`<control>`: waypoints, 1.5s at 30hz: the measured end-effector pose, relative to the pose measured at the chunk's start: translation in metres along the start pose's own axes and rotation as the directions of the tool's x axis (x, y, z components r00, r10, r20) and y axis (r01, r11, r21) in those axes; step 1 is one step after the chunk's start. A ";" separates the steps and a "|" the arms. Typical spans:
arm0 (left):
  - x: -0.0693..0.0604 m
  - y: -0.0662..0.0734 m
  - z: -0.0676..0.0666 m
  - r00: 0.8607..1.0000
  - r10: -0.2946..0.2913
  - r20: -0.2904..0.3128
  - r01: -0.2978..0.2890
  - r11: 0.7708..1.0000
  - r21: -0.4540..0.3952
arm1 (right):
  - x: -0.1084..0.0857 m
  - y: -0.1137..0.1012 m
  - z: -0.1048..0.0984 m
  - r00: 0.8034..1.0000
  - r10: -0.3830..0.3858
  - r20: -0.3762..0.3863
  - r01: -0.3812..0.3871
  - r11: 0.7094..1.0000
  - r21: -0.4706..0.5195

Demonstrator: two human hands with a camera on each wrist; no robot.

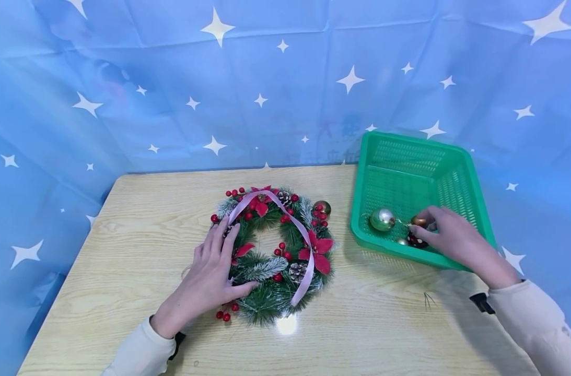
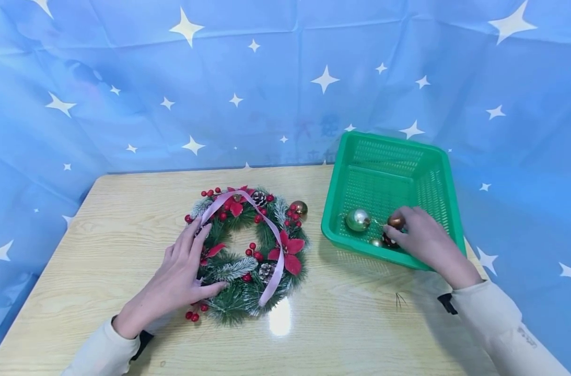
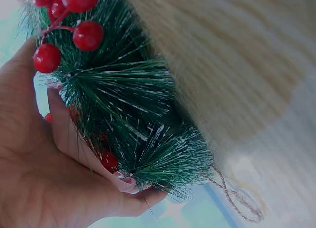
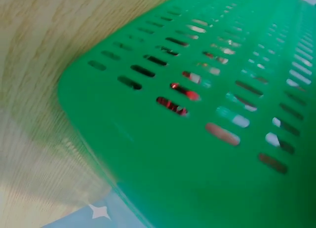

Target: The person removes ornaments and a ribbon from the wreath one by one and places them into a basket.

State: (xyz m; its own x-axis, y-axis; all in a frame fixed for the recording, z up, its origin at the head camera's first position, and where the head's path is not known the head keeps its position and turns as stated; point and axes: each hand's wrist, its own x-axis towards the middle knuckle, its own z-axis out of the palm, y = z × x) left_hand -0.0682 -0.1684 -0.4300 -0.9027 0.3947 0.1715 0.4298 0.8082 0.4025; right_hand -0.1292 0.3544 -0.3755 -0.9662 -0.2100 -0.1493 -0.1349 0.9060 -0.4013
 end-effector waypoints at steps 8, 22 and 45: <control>0.001 -0.002 -0.002 0.999 0.026 0.037 -0.025 1.000 -0.019 | -0.014 -0.034 0.020 0.911 -0.136 -0.390 0.153 0.988 0.011; 0.007 -0.011 -0.005 0.996 0.057 0.069 -0.054 0.998 -0.041 | -0.001 -0.115 0.078 0.592 -0.579 -0.561 0.674 0.737 -0.051; 0.009 -0.019 -0.008 0.993 0.080 0.087 -0.073 0.994 -0.082 | 0.022 -0.146 0.127 0.788 -0.594 -0.162 0.594 0.803 -0.053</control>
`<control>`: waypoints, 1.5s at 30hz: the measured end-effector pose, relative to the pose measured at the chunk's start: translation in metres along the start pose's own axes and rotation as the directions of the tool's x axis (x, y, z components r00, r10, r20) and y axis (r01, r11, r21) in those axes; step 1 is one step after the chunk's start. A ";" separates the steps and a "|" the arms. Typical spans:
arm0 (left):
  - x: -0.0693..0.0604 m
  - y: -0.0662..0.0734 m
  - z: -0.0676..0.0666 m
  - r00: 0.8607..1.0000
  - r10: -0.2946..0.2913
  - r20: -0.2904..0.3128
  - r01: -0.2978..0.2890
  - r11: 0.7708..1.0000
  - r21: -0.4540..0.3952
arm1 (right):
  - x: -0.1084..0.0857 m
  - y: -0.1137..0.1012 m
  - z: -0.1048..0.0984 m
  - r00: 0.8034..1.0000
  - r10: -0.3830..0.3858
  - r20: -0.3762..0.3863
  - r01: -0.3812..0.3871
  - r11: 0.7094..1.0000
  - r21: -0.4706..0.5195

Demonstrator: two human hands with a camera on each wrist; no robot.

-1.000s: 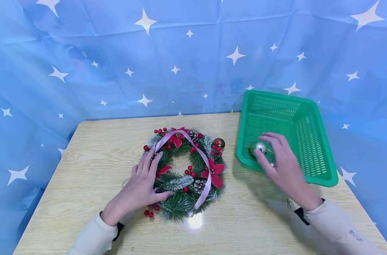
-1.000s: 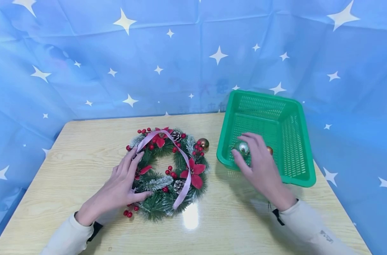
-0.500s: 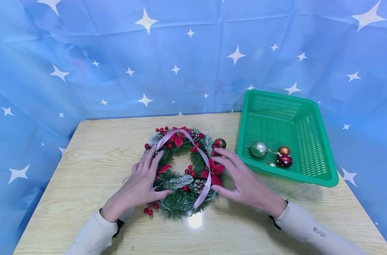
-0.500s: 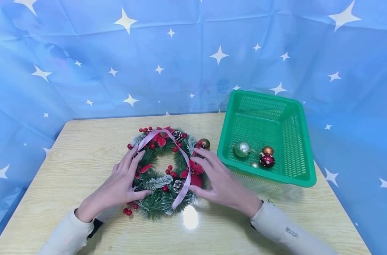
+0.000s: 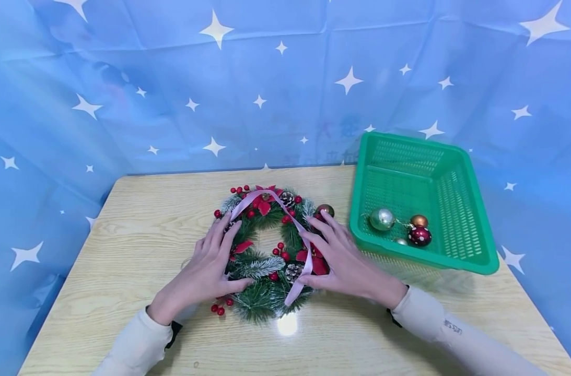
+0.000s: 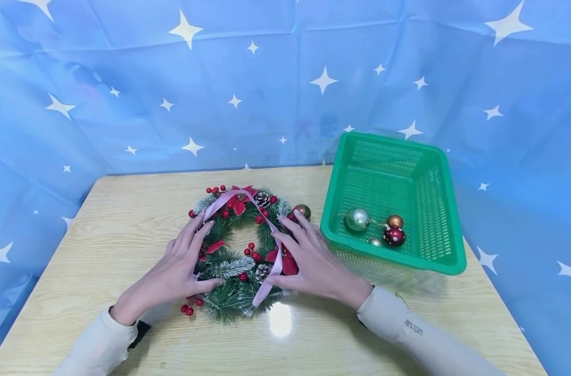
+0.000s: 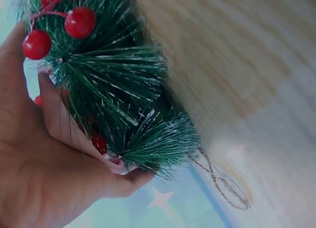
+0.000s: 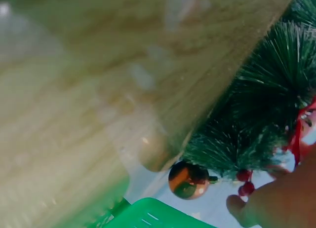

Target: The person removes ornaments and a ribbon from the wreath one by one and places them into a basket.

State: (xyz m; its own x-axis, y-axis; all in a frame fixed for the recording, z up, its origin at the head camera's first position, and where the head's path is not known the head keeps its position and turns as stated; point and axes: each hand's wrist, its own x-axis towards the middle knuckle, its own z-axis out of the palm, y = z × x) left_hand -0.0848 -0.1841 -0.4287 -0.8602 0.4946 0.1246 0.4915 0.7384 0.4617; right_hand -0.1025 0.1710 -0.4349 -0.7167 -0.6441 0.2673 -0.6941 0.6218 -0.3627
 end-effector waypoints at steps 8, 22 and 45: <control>-0.005 0.004 -0.001 0.998 -0.011 -0.063 0.014 0.999 0.051 | -0.002 -0.005 0.000 0.995 0.084 0.045 -0.082 0.996 -0.042; -0.014 0.024 0.001 0.973 -0.154 -0.172 0.155 0.988 -0.005 | -0.002 -0.040 0.011 0.974 0.220 -0.043 -0.225 0.958 -0.180; -0.009 0.019 0.008 0.993 -0.106 -0.051 0.110 0.990 0.093 | 0.004 -0.022 0.001 0.990 0.097 -0.100 -0.099 0.995 -0.019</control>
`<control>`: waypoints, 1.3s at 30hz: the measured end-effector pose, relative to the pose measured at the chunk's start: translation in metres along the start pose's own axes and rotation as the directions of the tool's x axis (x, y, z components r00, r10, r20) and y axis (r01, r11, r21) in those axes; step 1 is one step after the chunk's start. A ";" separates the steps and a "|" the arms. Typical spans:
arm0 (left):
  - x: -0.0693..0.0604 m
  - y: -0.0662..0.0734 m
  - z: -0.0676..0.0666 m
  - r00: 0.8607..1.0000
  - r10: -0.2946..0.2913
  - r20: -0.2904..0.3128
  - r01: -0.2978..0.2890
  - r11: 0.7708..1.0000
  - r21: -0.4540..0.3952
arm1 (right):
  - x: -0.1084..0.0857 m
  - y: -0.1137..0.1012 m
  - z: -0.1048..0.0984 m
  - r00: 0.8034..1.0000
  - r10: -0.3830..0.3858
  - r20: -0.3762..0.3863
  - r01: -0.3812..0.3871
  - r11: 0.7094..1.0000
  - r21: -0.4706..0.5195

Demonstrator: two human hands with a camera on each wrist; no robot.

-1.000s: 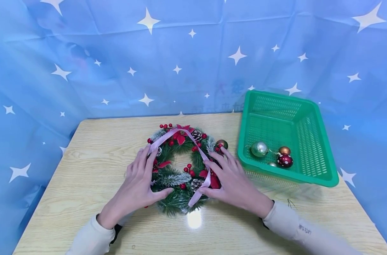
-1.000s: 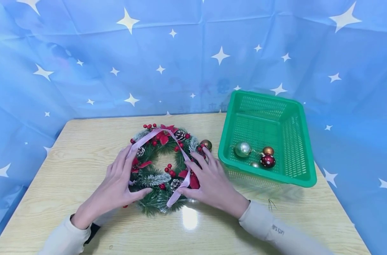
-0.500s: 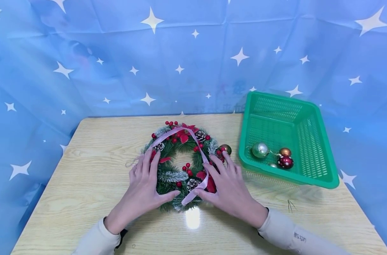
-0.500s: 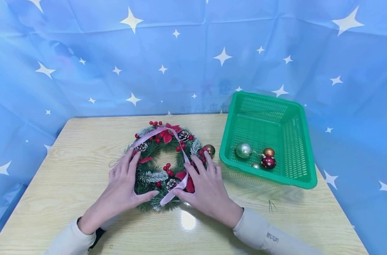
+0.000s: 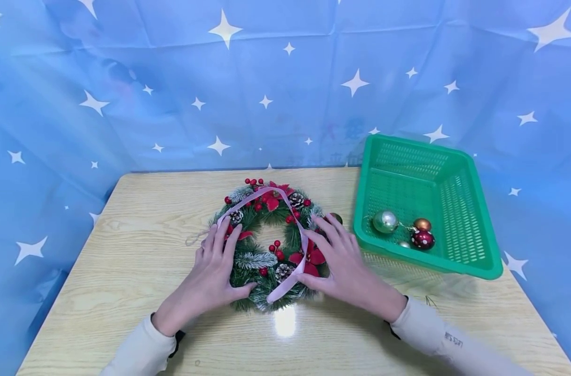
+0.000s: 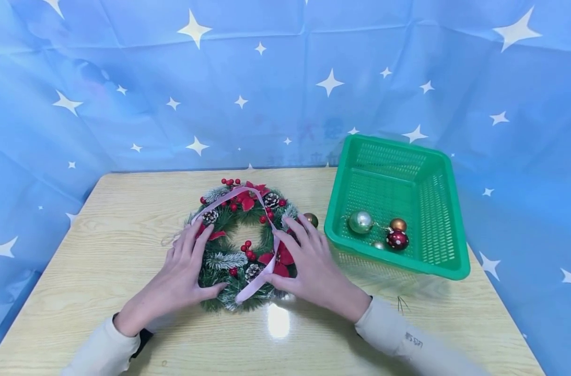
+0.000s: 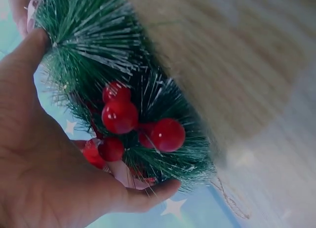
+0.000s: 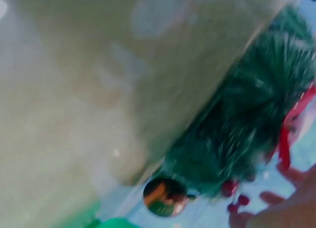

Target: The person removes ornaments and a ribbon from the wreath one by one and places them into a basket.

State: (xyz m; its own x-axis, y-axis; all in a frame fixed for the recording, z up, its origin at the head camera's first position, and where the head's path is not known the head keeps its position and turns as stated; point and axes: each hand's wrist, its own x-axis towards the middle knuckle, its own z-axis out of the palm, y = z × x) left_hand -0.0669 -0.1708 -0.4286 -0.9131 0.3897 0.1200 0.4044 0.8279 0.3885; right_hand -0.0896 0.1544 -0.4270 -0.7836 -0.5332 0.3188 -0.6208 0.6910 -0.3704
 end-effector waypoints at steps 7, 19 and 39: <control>0.006 -0.010 -0.006 0.996 0.050 0.075 -0.047 0.998 -0.037 | 0.011 0.018 -0.004 0.996 -0.060 0.062 0.058 0.998 0.028; 0.010 -0.024 -0.008 0.992 0.107 0.061 -0.103 0.992 -0.070 | 0.015 0.026 -0.003 0.989 -0.042 0.141 0.044 0.999 -0.008; 0.001 -0.001 -0.008 0.991 -0.113 -0.074 0.109 0.992 -0.056 | 0.002 -0.009 0.009 0.994 0.101 0.044 -0.088 0.967 -0.239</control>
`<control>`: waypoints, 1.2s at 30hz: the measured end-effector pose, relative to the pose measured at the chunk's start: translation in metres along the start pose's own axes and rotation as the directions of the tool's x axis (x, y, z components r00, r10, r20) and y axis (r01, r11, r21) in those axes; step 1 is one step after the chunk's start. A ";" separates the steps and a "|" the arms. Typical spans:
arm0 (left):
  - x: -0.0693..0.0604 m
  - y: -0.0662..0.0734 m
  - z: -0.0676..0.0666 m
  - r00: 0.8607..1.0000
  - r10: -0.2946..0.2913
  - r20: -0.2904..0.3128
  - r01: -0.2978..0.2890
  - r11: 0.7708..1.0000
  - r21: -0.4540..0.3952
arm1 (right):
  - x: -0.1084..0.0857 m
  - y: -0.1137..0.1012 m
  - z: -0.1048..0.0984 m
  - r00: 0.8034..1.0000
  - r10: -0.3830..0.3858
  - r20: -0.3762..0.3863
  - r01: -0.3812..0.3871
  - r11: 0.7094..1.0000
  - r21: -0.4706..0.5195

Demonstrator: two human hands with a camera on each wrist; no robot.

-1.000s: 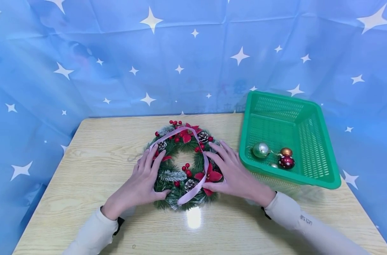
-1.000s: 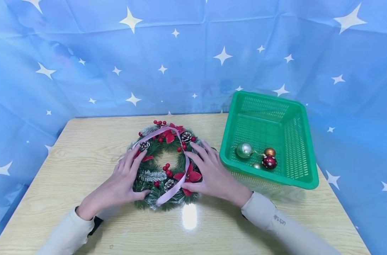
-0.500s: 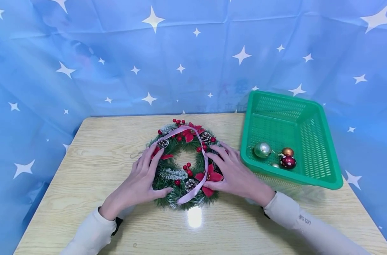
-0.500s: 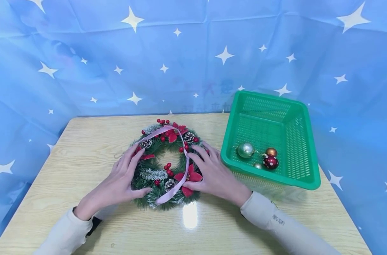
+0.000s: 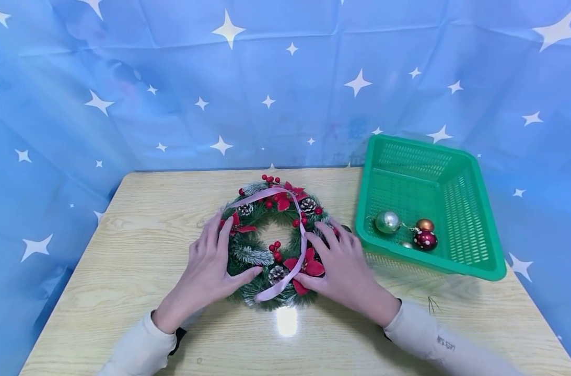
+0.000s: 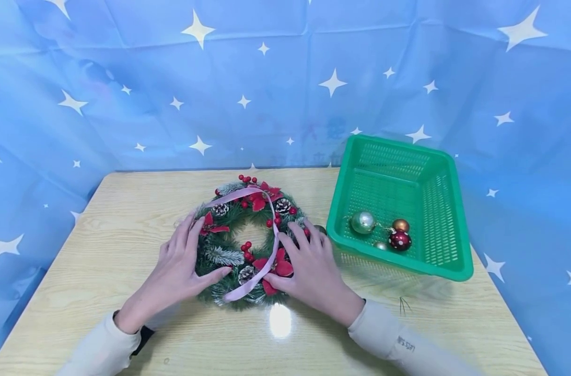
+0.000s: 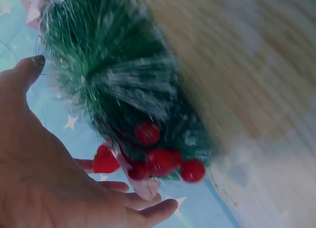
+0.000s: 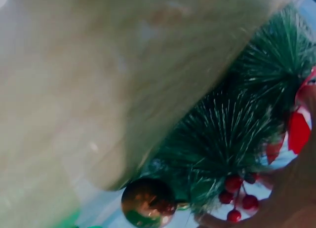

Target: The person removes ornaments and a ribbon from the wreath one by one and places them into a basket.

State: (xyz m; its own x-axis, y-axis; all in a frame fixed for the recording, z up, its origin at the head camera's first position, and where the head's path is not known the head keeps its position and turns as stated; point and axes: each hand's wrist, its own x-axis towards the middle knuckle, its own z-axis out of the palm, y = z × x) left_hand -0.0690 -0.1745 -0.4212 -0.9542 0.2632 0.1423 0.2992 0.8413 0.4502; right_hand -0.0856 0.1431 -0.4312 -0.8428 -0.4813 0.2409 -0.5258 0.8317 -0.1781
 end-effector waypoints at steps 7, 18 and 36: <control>0.002 0.006 0.007 1.000 -0.014 -0.007 0.014 1.000 -0.015 | -0.008 -0.016 0.004 0.999 0.009 -0.052 -0.012 0.998 -0.064; 0.005 0.002 0.011 0.999 0.034 0.031 -0.033 0.999 -0.034 | -0.012 -0.011 -0.008 0.999 0.041 0.011 -0.042 0.994 0.099; 0.016 -0.021 0.002 0.981 0.160 0.105 -0.150 0.984 -0.095 | -0.027 0.019 -0.018 0.982 0.170 0.079 -0.186 0.942 0.278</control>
State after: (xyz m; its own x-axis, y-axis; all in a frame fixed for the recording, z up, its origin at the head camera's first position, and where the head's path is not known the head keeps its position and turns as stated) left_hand -0.0901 -0.1870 -0.4305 -0.8887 0.4428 0.1189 0.4381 0.7435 0.5052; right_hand -0.0701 0.1768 -0.4236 -0.9264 -0.3533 0.1307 -0.3710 0.7962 -0.4780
